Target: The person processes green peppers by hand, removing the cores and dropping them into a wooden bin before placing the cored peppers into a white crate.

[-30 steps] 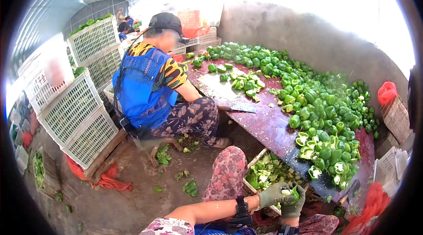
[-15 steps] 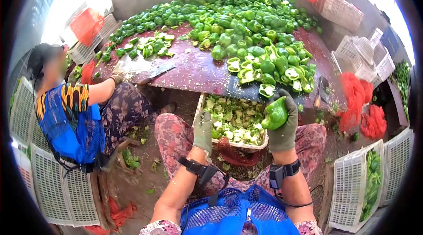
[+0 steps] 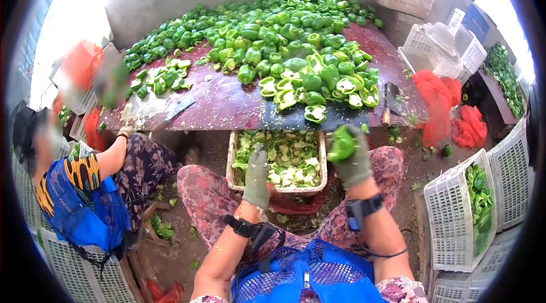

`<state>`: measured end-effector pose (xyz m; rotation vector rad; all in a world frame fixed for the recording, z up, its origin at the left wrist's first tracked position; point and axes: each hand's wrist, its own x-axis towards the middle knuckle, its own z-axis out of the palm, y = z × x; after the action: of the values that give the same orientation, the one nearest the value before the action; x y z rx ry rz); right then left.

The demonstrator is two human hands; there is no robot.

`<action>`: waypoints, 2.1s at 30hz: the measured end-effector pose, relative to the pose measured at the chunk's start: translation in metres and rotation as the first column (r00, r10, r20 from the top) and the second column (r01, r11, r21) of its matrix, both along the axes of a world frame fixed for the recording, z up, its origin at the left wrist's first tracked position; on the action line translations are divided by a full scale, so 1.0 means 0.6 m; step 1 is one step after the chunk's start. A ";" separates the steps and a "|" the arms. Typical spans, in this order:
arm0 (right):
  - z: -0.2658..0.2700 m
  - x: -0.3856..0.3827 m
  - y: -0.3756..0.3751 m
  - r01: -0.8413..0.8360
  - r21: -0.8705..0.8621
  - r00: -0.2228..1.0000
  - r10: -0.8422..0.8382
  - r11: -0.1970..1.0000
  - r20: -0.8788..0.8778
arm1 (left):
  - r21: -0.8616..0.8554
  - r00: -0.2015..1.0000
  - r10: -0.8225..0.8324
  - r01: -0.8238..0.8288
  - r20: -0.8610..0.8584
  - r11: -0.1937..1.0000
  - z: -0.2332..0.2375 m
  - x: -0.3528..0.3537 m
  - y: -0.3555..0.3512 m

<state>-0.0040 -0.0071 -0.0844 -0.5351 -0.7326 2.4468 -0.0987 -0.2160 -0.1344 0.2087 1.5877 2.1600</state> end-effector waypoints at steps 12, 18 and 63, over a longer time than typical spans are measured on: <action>0.107 0.632 0.485 -0.503 0.863 -0.359 -0.918 0.040 -0.167 | -0.645 0.820 -0.417 0.078 -0.392 0.760 -0.064 -0.094 0.213; 0.043 0.464 0.347 -0.208 0.978 0.123 -0.991 0.024 0.050 | -0.899 0.809 -0.506 -0.063 -0.301 0.433 -0.085 -0.119 0.373; -0.010 0.033 -0.119 -0.412 0.418 0.902 0.296 0.810 0.314 | -0.018 0.764 -0.616 0.625 -0.193 0.781 -0.002 0.038 0.043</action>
<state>0.0157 -0.0784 -0.0905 -0.5286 -1.6162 2.4122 -0.0760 -0.1899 -0.1356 0.8560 1.3025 1.6777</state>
